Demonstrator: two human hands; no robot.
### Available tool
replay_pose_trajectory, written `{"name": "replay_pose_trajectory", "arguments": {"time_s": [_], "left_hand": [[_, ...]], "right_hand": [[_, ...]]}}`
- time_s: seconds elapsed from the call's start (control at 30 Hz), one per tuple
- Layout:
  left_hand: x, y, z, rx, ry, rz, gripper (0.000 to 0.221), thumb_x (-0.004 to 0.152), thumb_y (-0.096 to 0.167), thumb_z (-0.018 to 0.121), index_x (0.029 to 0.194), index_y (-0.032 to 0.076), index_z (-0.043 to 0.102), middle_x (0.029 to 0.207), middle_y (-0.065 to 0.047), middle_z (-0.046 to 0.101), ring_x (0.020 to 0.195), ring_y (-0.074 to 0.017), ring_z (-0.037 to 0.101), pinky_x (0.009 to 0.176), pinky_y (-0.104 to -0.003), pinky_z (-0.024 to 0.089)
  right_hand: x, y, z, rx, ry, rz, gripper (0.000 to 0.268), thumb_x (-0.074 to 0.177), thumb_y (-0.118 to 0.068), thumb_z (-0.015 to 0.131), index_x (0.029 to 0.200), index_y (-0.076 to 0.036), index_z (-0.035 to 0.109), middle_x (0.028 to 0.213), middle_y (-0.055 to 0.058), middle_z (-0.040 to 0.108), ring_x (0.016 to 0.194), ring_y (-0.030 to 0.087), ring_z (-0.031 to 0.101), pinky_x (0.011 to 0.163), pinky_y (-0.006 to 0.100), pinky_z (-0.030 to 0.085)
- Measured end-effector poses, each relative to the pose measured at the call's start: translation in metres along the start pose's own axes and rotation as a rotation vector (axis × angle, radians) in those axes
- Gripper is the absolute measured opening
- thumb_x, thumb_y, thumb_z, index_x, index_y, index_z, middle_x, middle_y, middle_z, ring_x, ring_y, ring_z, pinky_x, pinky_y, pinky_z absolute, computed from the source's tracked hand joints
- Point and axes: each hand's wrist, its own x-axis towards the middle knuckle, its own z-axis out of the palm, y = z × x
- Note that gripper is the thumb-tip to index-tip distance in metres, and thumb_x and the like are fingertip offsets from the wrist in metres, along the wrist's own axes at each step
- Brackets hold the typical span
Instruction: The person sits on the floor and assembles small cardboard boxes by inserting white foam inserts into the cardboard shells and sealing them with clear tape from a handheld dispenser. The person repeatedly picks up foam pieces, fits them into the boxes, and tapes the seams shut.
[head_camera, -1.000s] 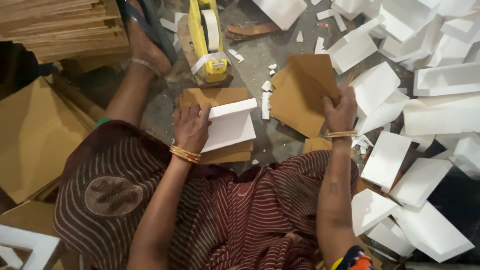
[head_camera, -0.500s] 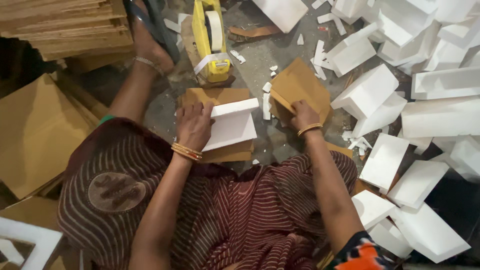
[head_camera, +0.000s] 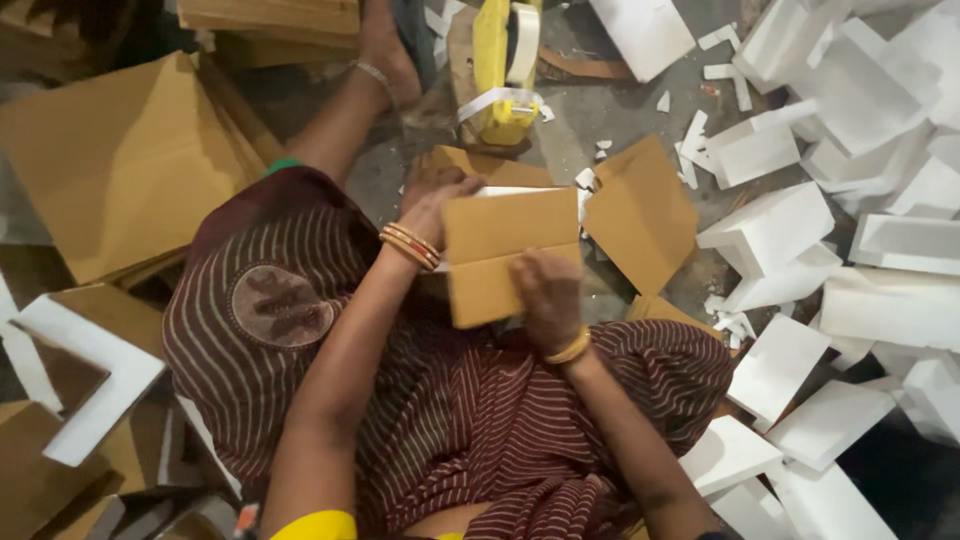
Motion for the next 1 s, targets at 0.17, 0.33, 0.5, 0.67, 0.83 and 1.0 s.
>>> {"name": "replay_pose_trajectory", "arguments": {"time_s": [0.17,0.33,0.5,0.67,0.83,1.0], "left_hand": [[0.012,-0.008,-0.004,0.039,-0.221,-0.006,0.057,0.098,0.043,0.059,0.143,0.007,0.058,0.137,-0.020,0.064,0.125,-0.0398,0.060,0.102,-0.046,0.048],[0.026,0.009,-0.022,-0.037,-0.297,-0.210,0.065,0.098,0.060,0.059,0.135,0.006,0.062,0.130,-0.023,0.065,0.122,-0.0405,0.061,0.104,-0.046,0.047],[0.022,0.021,-0.016,0.192,-0.226,-0.175,0.063,0.078,0.049,0.075,0.122,0.006,0.063,0.111,-0.020,0.068,0.106,-0.0406,0.063,0.091,-0.051,0.047],[0.008,0.020,0.018,0.512,0.065,-0.083,0.036,0.082,0.013,0.071,0.116,0.007,0.063,0.102,-0.013,0.066,0.098,-0.0337,0.064,0.087,-0.046,0.048],[0.007,0.020,0.007,0.573,0.081,0.006,0.034,0.068,0.015,0.074,0.099,0.010,0.062,0.095,-0.010,0.064,0.094,-0.0308,0.063,0.086,-0.044,0.045],[0.006,0.026,0.009,0.560,0.079,0.019,0.037,0.066,0.015,0.075,0.101,0.009,0.063,0.095,-0.011,0.064,0.093,-0.0322,0.064,0.083,-0.046,0.047]], "right_hand": [[-0.013,-0.010,0.028,-0.101,-0.213,0.036,0.058,0.092,-0.016,0.059,0.149,-0.013,0.055,0.149,0.014,0.049,0.138,0.033,0.049,0.113,0.050,0.041],[-0.012,0.003,0.068,-0.134,-0.470,0.010,0.053,0.089,-0.025,0.058,0.140,-0.009,0.056,0.154,0.021,0.043,0.144,0.042,0.041,0.117,0.057,0.036],[0.006,-0.004,0.101,-0.166,-0.471,0.021,0.066,0.084,-0.026,0.059,0.148,-0.013,0.052,0.145,0.022,0.043,0.139,0.043,0.036,0.107,0.063,0.033],[0.006,0.002,0.087,-0.085,-0.517,0.117,0.074,0.075,-0.017,0.069,0.147,-0.013,0.053,0.148,0.018,0.046,0.137,0.039,0.041,0.112,0.055,0.038],[0.009,0.040,0.061,0.649,-0.044,0.714,0.055,0.089,0.000,0.063,0.143,-0.010,0.057,0.139,0.010,0.059,0.127,0.029,0.060,0.112,0.041,0.052],[0.015,0.085,0.073,0.997,0.043,0.865,0.082,0.075,0.003,0.074,0.147,-0.009,0.037,0.144,0.008,0.048,0.128,0.024,0.052,0.103,0.039,0.050]]}}
